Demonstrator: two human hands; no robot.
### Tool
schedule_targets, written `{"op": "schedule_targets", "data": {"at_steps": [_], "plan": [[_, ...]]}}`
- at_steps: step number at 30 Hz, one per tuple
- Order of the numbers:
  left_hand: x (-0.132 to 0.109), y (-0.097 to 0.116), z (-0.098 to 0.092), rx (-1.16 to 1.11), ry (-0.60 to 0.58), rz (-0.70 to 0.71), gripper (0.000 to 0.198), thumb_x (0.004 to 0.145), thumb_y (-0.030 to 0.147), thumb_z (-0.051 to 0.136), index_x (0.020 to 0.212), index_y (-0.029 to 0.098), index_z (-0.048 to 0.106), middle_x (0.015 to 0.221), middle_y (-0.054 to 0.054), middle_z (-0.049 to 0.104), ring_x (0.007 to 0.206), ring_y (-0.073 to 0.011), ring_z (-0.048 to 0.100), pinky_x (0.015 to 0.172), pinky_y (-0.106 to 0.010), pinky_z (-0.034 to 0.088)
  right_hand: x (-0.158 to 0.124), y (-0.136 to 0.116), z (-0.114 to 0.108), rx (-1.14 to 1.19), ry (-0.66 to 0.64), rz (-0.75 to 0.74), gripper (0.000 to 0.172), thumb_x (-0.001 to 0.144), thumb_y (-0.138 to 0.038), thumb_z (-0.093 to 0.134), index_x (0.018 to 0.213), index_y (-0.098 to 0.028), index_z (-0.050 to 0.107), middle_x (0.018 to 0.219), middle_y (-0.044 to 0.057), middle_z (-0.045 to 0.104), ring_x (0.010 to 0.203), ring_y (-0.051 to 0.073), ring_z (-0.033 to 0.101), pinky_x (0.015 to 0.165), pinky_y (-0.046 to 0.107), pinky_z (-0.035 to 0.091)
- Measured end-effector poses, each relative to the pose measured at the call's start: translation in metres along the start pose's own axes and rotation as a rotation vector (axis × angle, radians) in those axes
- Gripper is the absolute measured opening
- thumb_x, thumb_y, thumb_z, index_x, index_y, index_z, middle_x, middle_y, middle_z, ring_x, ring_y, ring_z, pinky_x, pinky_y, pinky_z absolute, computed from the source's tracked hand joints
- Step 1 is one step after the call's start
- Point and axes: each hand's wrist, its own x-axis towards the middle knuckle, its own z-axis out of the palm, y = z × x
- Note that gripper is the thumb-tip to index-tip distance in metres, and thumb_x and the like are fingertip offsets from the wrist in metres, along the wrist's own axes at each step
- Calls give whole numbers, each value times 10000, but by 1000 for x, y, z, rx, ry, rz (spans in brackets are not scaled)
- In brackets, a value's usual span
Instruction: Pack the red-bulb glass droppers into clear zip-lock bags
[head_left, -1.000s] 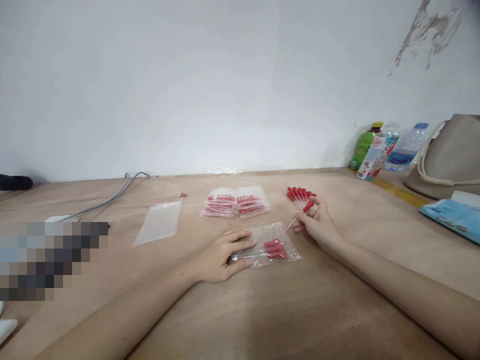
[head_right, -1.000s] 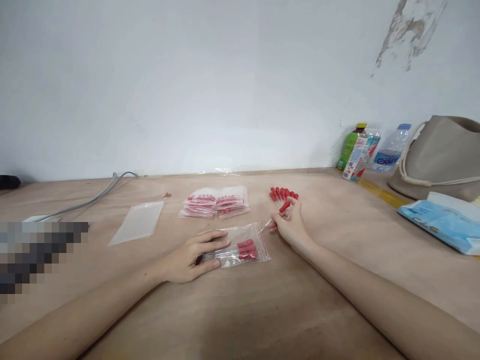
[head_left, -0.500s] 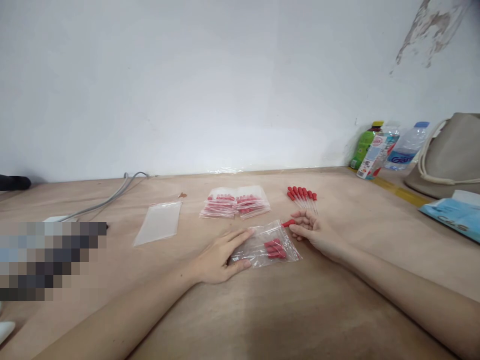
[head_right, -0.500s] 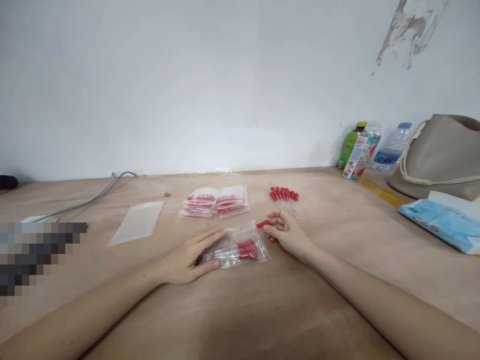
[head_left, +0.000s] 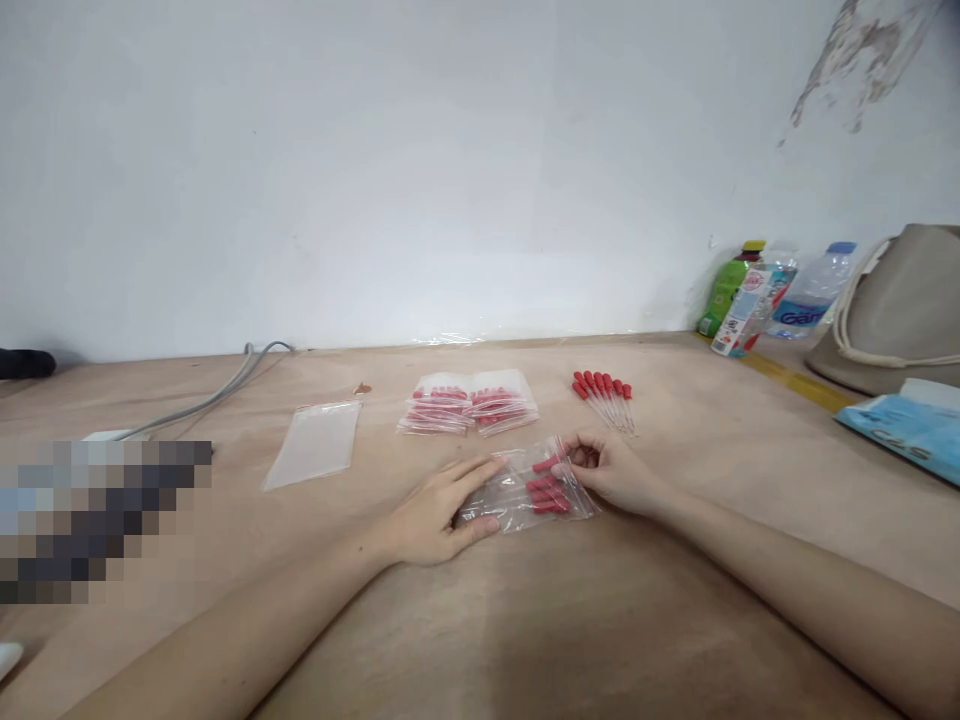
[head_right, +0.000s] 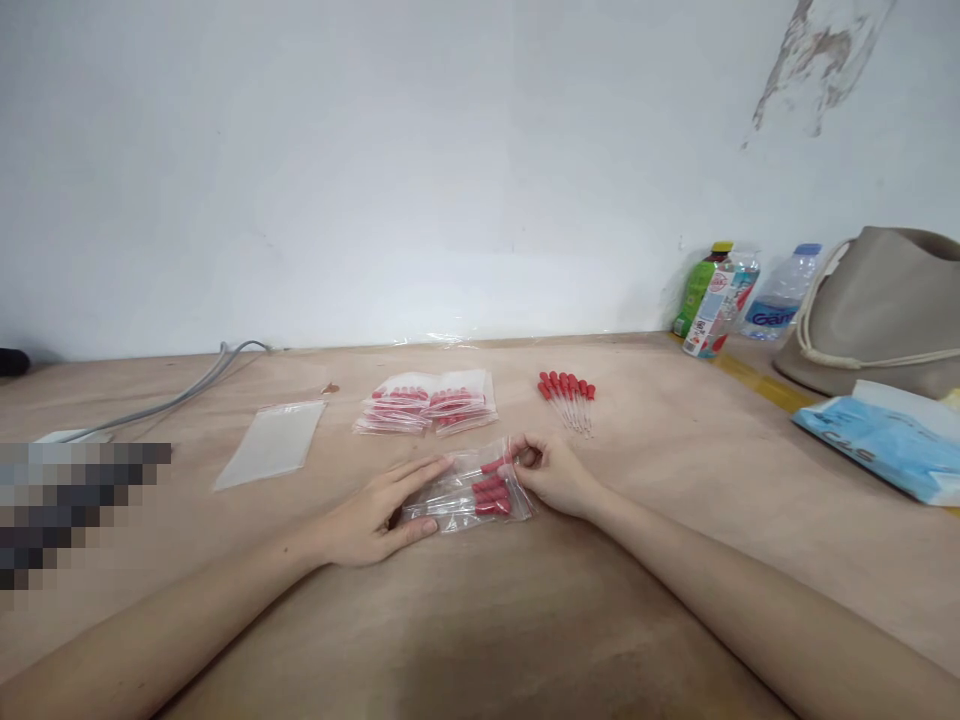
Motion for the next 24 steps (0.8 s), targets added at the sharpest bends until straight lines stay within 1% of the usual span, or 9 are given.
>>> {"op": "schedule_targets", "data": {"at_steps": [4, 6, 7, 8, 10, 12, 14, 18, 24], "plan": [[0, -1, 1, 10, 1, 4, 595, 859, 387, 474, 1379, 220, 237, 1389, -79, 336, 1252, -238, 337, 1022, -423, 306, -1, -9, 6, -68, -54, -142, 222, 726, -372, 565, 760, -179, 670, 800, 39, 636, 741, 153, 591, 681, 281, 474], [0, -3, 1, 17, -11, -1, 582, 860, 394, 472, 1372, 218, 260, 1395, -83, 326, 1258, -239, 331, 1024, -423, 303, 1, -11, -1, -115, -115, -178, 217, 742, -346, 535, 775, -186, 677, 856, 37, 639, 802, 159, 589, 734, 286, 464], [0, -4, 2, 19, -20, -4, 571, 861, 397, 471, 1367, 217, 276, 1397, -84, 322, 1259, -237, 330, 1025, -417, 304, 4, -11, -7, -164, -106, -158, 213, 739, -336, 529, 778, -187, 676, 828, 30, 642, 783, 159, 588, 724, 286, 464], [0, -5, 2, 19, -29, -8, 561, 861, 402, 470, 1360, 215, 295, 1398, -85, 320, 1261, -235, 329, 1027, -411, 304, 7, -10, -14, -244, -61, -124, 205, 733, -326, 527, 775, -186, 671, 783, 23, 642, 745, 158, 584, 701, 285, 462], [0, -6, 3, 19, -41, -14, 550, 860, 413, 469, 1349, 209, 324, 1397, -89, 321, 1265, -236, 325, 1033, -408, 296, 17, -8, -30, -492, 122, -57, 174, 711, -291, 532, 748, -178, 659, 715, 23, 631, 684, 160, 565, 659, 281, 448], [0, -7, 3, 18, -48, -20, 547, 858, 425, 469, 1342, 206, 341, 1392, -92, 329, 1266, -239, 325, 1037, -411, 288, 28, -5, -44, -761, 302, -45, 161, 702, -253, 526, 755, -170, 654, 784, 50, 632, 730, 174, 562, 678, 286, 426], [1, -8, 3, 16, -59, -26, 538, 859, 430, 464, 1337, 209, 351, 1391, -91, 332, 1269, -241, 320, 1036, -416, 288, 40, -3, -52, -940, 416, -7, 192, 721, -260, 502, 797, -170, 654, 878, 81, 619, 788, 196, 564, 684, 295, 412], [0, -8, 3, 9, -66, -20, 530, 864, 424, 460, 1338, 216, 346, 1396, -87, 324, 1273, -242, 315, 1035, -427, 286, 63, -1, -53, -1070, 492, 162, 278, 766, -354, 452, 780, -172, 662, 909, 117, 601, 810, 224, 578, 644, 305, 409], [0, -6, 2, 12, -65, -12, 527, 867, 418, 457, 1335, 202, 352, 1397, -84, 323, 1273, -234, 313, 1038, -416, 286, 85, 2, -48, -1042, 491, 349, 324, 735, -414, 480, 799, -146, 652, 833, 163, 635, 813, 287, 603, 617, 352, 427]]}}
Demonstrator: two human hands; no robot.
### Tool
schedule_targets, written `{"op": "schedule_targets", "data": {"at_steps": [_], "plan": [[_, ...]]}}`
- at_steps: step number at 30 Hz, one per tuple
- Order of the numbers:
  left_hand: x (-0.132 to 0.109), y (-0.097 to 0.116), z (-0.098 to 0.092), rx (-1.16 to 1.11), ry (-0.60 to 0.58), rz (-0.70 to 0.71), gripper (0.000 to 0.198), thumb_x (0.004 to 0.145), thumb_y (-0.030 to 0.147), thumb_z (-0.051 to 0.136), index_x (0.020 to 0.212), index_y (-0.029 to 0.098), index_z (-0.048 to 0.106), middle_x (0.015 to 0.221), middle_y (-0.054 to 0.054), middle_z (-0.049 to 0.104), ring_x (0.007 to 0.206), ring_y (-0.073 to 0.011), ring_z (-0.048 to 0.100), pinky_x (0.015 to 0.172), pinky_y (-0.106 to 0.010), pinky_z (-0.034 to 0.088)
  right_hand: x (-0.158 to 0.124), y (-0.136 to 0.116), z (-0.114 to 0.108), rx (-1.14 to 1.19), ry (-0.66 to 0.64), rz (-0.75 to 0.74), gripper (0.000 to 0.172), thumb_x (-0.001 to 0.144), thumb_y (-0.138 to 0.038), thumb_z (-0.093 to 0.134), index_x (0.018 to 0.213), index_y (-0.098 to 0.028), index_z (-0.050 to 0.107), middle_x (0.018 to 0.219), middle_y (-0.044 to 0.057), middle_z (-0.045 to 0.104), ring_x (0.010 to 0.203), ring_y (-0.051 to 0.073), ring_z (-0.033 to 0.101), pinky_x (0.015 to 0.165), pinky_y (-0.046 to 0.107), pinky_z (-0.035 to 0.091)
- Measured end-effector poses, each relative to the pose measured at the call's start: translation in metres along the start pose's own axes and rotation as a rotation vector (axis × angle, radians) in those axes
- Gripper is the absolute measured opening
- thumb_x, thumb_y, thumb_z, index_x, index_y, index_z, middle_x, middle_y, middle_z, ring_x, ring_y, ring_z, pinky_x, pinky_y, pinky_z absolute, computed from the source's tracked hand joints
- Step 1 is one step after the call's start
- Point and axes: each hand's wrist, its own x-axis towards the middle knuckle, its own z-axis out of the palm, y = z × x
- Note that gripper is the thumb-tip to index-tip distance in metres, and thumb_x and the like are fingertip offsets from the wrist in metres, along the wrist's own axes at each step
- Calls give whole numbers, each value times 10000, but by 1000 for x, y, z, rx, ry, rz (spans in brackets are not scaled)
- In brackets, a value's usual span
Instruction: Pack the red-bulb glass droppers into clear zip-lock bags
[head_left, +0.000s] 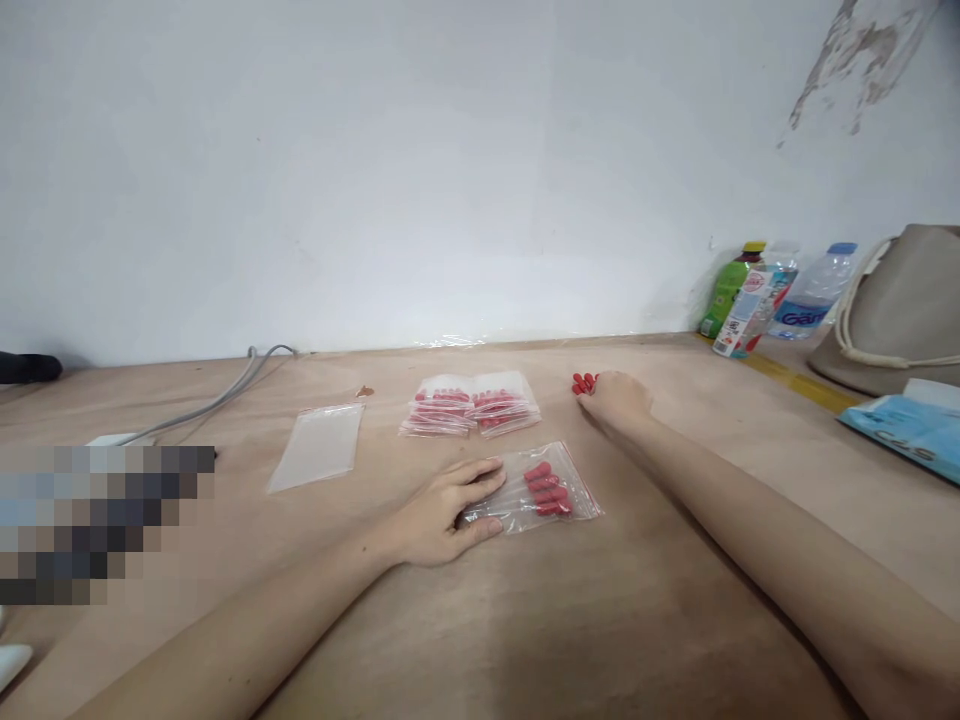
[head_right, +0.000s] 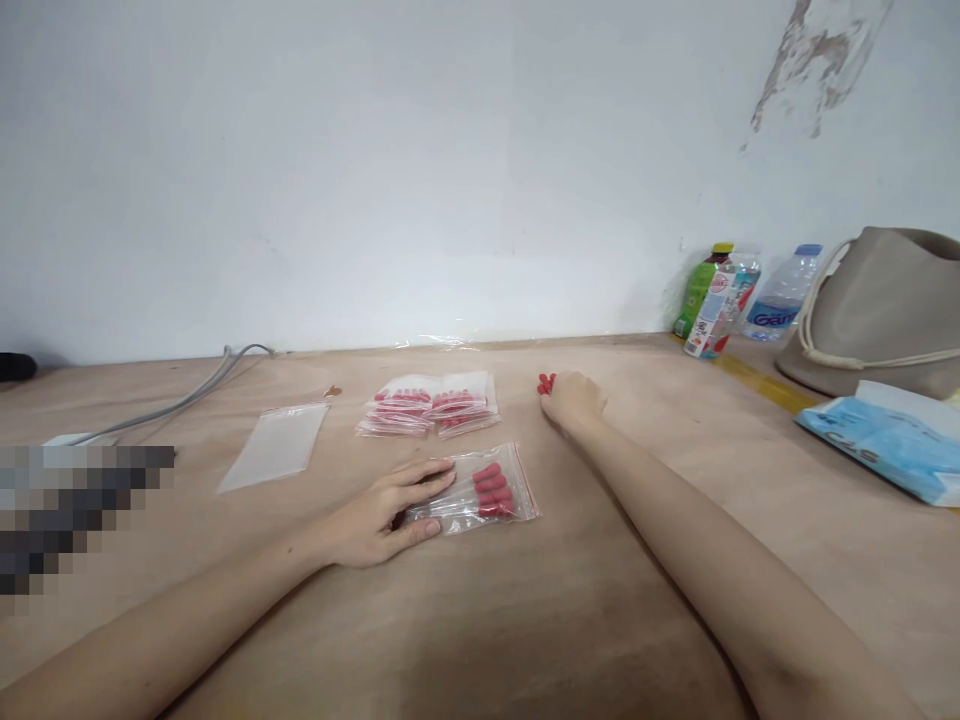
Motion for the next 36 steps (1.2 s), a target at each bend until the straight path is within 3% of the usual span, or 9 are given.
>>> {"op": "schedule_targets", "data": {"at_steps": [6, 10, 13, 17, 19, 21, 28, 31, 36], "plan": [[1, 0, 0, -1, 11, 14, 524, 866, 409, 462, 1334, 201, 355, 1391, -84, 334, 1265, -233, 327, 1036, -411, 291, 0, 2, -11, 82, -22, 32, 359, 728, -477, 469, 699, -154, 621, 761, 155, 646, 741, 276, 609, 580, 343, 419], [1, -1, 0, -18, 21, 19, 517, 864, 401, 469, 1333, 214, 356, 1387, -79, 342, 1259, -239, 336, 1032, -421, 295, -16, 7, -18, 435, 22, -85, 317, 711, -485, 508, 656, -177, 558, 671, 64, 623, 668, 188, 587, 574, 276, 419], [1, -2, 1, -11, 17, 20, 520, 865, 409, 463, 1336, 221, 349, 1390, -79, 336, 1264, -238, 329, 1033, -424, 291, -38, 12, -15, 896, 52, -138, 335, 664, -471, 582, 814, -187, 486, 640, -1, 571, 548, 126, 541, 505, 243, 425], [1, -2, 2, 2, 10, 16, 529, 869, 420, 450, 1344, 217, 334, 1396, -82, 324, 1270, -237, 317, 1039, -419, 280, -69, 15, -8, 1254, -20, -92, 632, 637, -376, 635, 1124, -240, 257, 632, -82, 493, 420, 93, 494, 373, 211, 406], [1, -2, 2, 12, 4, 6, 535, 870, 424, 445, 1349, 218, 324, 1396, -82, 323, 1271, -236, 315, 1040, -419, 277, -78, 13, -6, 1312, -75, -28, 720, 628, -323, 639, 1176, -255, 177, 620, -95, 477, 416, 101, 512, 372, 217, 435], [0, -1, 2, 23, -1, -2, 533, 872, 428, 441, 1348, 217, 326, 1396, -83, 324, 1271, -235, 315, 1040, -418, 279, -84, 10, -3, 1356, -113, 24, 699, 629, -284, 635, 1157, -255, 179, 602, -99, 479, 441, 109, 545, 427, 238, 486], [-1, 1, 0, 35, 24, -5, 587, 868, 421, 448, 1377, 204, 250, 1392, -86, 331, 1266, -231, 322, 1036, -416, 288, -94, -2, 1, 1577, -229, 124, 371, 712, -265, 568, 922, -253, 261, 640, -65, 565, 610, 132, 640, 658, 302, 542], [-1, 2, 0, 31, 38, 9, 598, 866, 413, 454, 1380, 202, 234, 1392, -84, 333, 1263, -237, 324, 1035, -422, 287, -97, -1, 2, 1618, -279, 119, 332, 727, -293, 562, 889, -251, 275, 633, -65, 565, 605, 135, 639, 644, 315, 542], [0, 3, -1, 20, 44, 17, 589, 868, 397, 453, 1378, 196, 238, 1392, -83, 334, 1258, -233, 329, 1033, -414, 291, -99, 2, 3, 1651, -274, 81, 426, 659, -346, 641, 900, -255, 302, 607, -89, 529, 561, 138, 624, 567, 309, 531]]}}
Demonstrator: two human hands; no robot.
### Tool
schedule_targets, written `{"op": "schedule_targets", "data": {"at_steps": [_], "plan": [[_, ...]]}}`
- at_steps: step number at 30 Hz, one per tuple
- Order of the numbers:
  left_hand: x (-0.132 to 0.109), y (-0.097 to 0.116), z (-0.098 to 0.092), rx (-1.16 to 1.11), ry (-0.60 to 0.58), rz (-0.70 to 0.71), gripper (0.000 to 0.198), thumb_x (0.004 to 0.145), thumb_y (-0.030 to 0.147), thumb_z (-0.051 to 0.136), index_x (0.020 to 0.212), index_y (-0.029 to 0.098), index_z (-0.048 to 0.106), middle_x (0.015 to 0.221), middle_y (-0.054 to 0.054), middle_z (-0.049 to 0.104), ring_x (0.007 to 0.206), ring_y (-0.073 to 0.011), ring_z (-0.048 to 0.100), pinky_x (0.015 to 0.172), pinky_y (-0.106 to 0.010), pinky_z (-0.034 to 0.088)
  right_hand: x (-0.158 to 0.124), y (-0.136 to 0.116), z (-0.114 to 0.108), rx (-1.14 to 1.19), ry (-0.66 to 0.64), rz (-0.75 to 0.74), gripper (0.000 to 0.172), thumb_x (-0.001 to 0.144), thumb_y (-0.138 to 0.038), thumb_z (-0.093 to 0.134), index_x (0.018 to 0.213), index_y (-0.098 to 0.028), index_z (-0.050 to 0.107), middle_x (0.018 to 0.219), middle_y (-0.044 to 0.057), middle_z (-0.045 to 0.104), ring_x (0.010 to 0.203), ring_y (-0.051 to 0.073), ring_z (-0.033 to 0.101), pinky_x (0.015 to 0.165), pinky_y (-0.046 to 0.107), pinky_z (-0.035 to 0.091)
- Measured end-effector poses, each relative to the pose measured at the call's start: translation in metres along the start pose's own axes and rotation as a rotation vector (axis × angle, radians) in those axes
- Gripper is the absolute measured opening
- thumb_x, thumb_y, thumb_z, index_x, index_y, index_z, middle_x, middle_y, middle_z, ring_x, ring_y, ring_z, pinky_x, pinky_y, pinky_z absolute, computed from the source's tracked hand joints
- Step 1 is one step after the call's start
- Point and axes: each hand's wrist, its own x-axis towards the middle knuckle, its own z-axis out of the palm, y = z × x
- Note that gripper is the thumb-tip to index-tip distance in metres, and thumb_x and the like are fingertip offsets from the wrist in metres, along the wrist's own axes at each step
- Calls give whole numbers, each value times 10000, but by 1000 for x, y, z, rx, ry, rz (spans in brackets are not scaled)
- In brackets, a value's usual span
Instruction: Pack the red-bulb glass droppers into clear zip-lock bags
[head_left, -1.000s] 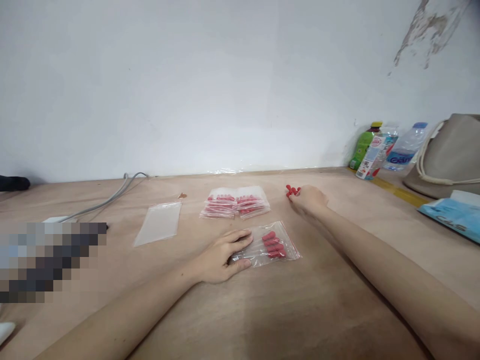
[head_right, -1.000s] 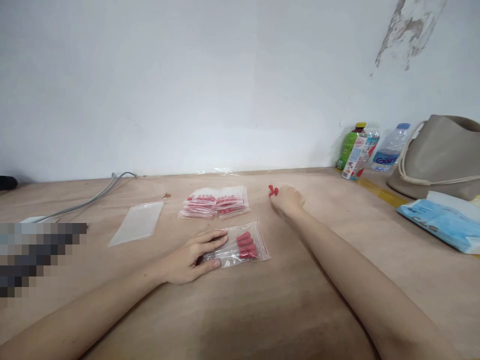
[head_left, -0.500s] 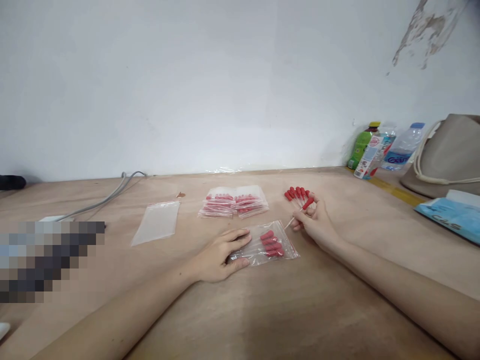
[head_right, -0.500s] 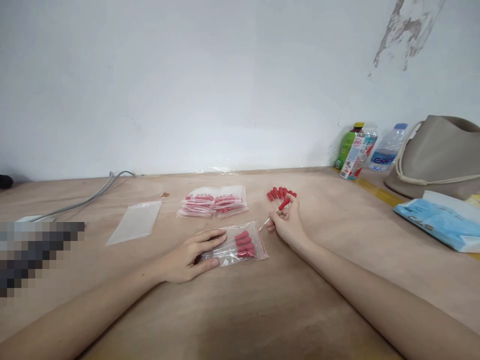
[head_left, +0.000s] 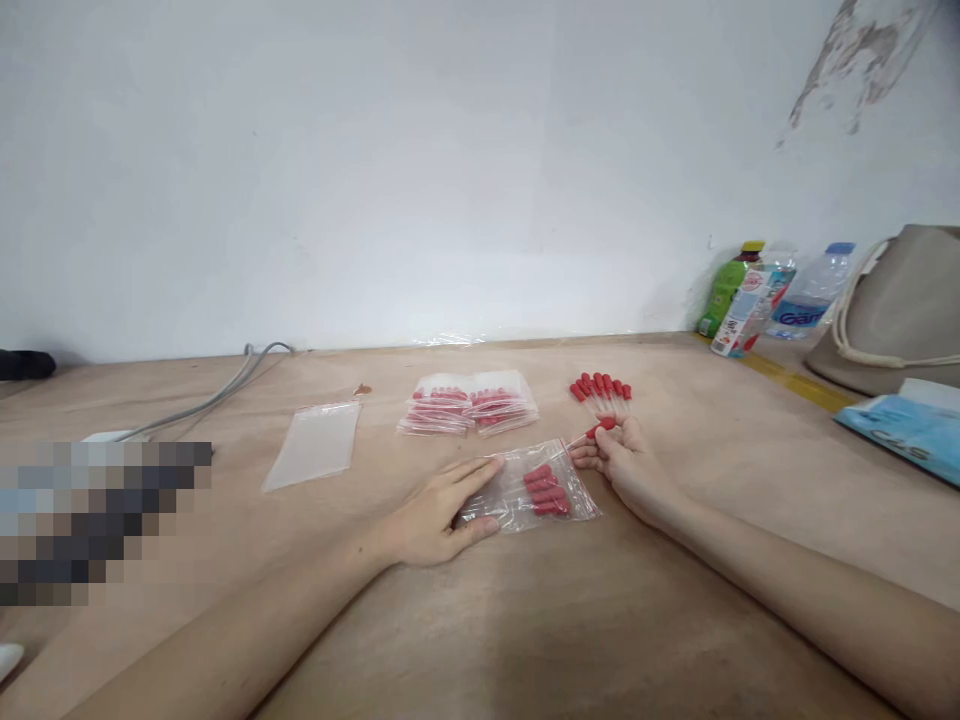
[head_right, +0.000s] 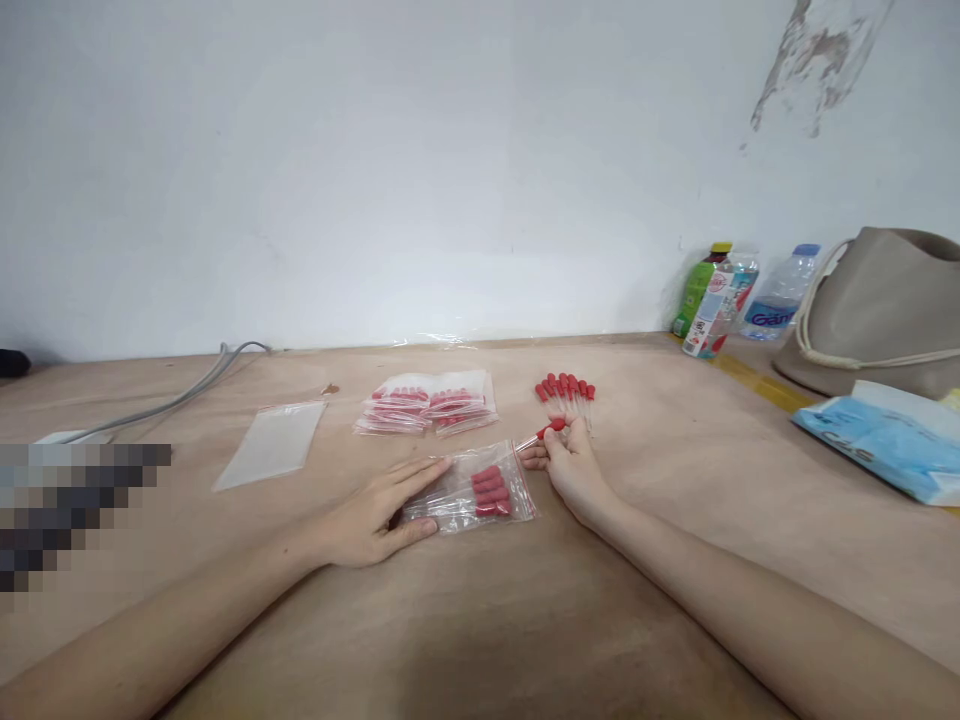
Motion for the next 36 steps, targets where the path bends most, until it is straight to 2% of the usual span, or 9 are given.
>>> {"op": "schedule_targets", "data": {"at_steps": [5, 9, 12, 15, 19, 23, 28, 31, 36], "plan": [[-1, 1, 0, 2, 0, -15, 607, 867, 403, 451, 1388, 212, 206, 1402, -76, 313, 1265, -237, 317, 1029, -422, 296, -3, -1, -1, -61, -38, 25, 387, 626, -394, 681, 833, -224, 401, 690, -48, 575, 601, 107, 610, 620, 274, 512], [-1, 1, 0, -7, 13, -14, 628, 864, 405, 455, 1394, 212, 178, 1411, -79, 295, 1259, -233, 329, 1020, -416, 312, -2, -6, -7, -297, -219, 61, 333, 634, -390, 689, 791, -172, 493, 632, -41, 567, 519, 46, 519, 510, 183, 432], [-1, 0, 1, -2, 11, -19, 627, 863, 401, 458, 1392, 207, 182, 1409, -83, 299, 1256, -237, 333, 1019, -422, 312, 3, -12, -13, -424, -411, 164, 331, 657, -415, 665, 800, -164, 502, 501, -66, 524, 396, 32, 427, 384, 159, 324], [-1, 0, 1, -5, 15, -18, 631, 860, 398, 466, 1390, 194, 189, 1403, -89, 308, 1251, -237, 340, 1018, -412, 316, 8, -15, -15, -466, -469, 212, 357, 650, -442, 659, 801, -169, 485, 436, -76, 508, 336, 33, 381, 334, 155, 262], [-1, 1, 0, -18, 28, -7, 632, 854, 390, 477, 1388, 200, 197, 1396, -89, 323, 1239, -242, 357, 1007, -411, 332, 12, -16, -11, -504, -414, 163, 404, 575, -421, 718, 814, -171, 509, 425, -91, 488, 356, 44, 416, 337, 155, 287], [0, 1, -1, -18, 24, 0, 635, 857, 386, 473, 1391, 201, 185, 1402, -89, 310, 1248, -239, 345, 1009, -411, 331, 13, -16, -2, -521, -539, 211, 387, 546, -391, 740, 810, -144, 601, 463, -63, 545, 397, 52, 464, 390, 170, 343], [0, 0, 0, -18, 20, 0, 630, 858, 369, 476, 1390, 195, 188, 1405, -83, 307, 1256, -224, 334, 1028, -388, 311, 15, -15, 4, -432, -687, 208, 401, 682, -470, 615, 922, -150, 648, 761, 20, 689, 664, 126, 626, 639, 255, 491], [0, 0, 0, -15, 23, -2, 635, 857, 363, 477, 1393, 198, 180, 1404, -78, 309, 1258, -221, 331, 1030, -386, 306, 14, -13, 7, -405, -654, 181, 397, 687, -493, 596, 894, -160, 660, 801, 27, 699, 745, 164, 645, 730, 305, 501], [-1, 0, 0, -22, 26, 1, 620, 864, 365, 464, 1392, 205, 180, 1404, -75, 309, 1259, -224, 329, 1030, -390, 305, 8, -6, 19, -329, -401, 243, 314, 629, -457, 658, 739, -163, 642, 699, 54, 693, 624, 210, 651, 611, 359, 535]]}}
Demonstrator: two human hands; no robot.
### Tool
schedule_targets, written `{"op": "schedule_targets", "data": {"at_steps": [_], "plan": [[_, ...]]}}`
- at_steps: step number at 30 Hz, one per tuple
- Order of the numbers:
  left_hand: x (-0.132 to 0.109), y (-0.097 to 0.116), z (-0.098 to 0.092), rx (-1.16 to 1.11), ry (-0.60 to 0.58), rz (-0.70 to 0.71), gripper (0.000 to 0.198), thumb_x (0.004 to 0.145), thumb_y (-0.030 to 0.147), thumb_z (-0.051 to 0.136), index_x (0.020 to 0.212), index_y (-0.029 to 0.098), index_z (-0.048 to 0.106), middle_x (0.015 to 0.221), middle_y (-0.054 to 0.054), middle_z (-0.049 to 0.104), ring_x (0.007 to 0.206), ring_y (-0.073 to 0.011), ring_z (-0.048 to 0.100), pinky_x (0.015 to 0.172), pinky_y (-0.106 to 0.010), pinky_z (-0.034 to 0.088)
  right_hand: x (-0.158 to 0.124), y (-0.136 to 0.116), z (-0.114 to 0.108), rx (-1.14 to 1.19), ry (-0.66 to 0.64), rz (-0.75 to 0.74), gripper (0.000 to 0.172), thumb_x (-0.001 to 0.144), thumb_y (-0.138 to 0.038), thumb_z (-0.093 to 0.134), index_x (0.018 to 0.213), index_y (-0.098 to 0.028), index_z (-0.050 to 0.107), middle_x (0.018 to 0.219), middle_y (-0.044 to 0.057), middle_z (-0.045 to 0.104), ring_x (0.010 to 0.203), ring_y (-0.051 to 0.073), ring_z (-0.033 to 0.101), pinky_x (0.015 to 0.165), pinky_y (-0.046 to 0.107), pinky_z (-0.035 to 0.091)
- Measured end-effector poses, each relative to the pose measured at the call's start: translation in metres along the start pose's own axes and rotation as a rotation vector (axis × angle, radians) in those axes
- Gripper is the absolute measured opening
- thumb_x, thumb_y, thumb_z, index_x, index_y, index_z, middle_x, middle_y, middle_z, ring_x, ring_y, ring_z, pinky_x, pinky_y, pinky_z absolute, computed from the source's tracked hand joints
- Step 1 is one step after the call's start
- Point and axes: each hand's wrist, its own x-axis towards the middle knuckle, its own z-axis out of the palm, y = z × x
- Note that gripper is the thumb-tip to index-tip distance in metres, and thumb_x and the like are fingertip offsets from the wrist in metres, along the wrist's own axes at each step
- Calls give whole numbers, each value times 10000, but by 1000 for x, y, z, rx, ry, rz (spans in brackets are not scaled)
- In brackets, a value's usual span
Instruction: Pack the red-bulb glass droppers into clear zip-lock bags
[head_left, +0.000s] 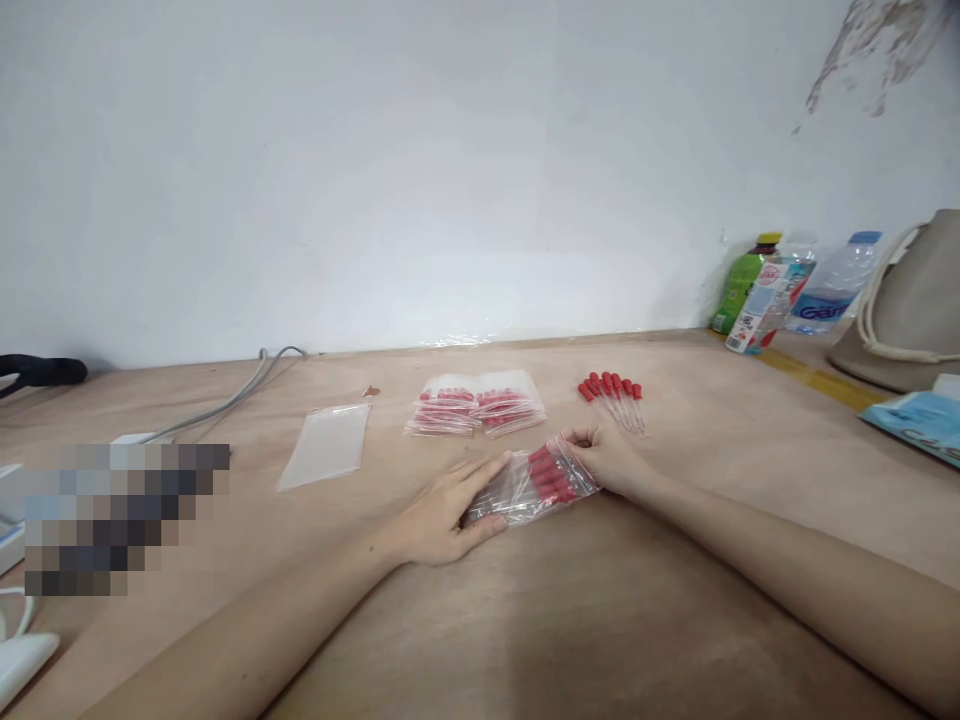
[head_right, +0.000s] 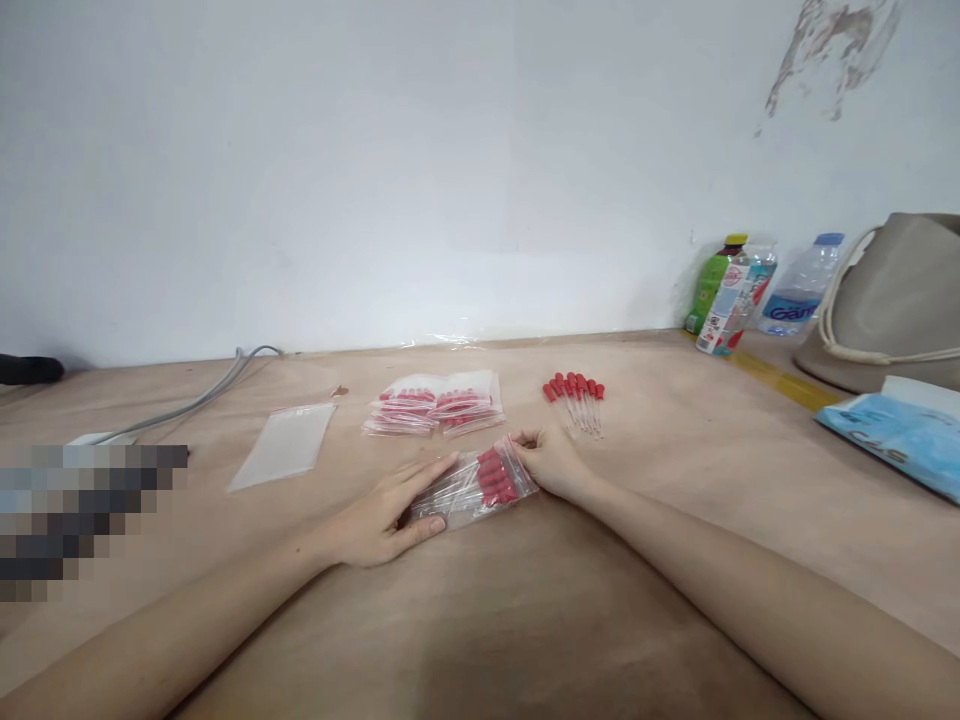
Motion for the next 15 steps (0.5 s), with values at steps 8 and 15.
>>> {"op": "schedule_targets", "data": {"at_steps": [8, 15], "plan": [[0, 2, -1, -10, -2, 3, 605, 858, 379, 472, 1380, 201, 223, 1396, -85, 325, 1256, -236, 331, 1031, -415, 298, 5, 8, -2, -211, 102, -53, 267, 616, -438, 656, 631, -182, 581, 621, 26, 660, 612, 182, 622, 547, 285, 500], [-1, 1, 1, -48, -39, -23, 574, 847, 381, 497, 1357, 200, 306, 1391, -98, 330, 1264, -226, 332, 1034, -396, 303, -5, 3, -9, -118, 133, -27, 202, 617, -279, 672, 684, -201, 498, 549, -19, 594, 490, 121, 556, 466, 233, 447]]}}
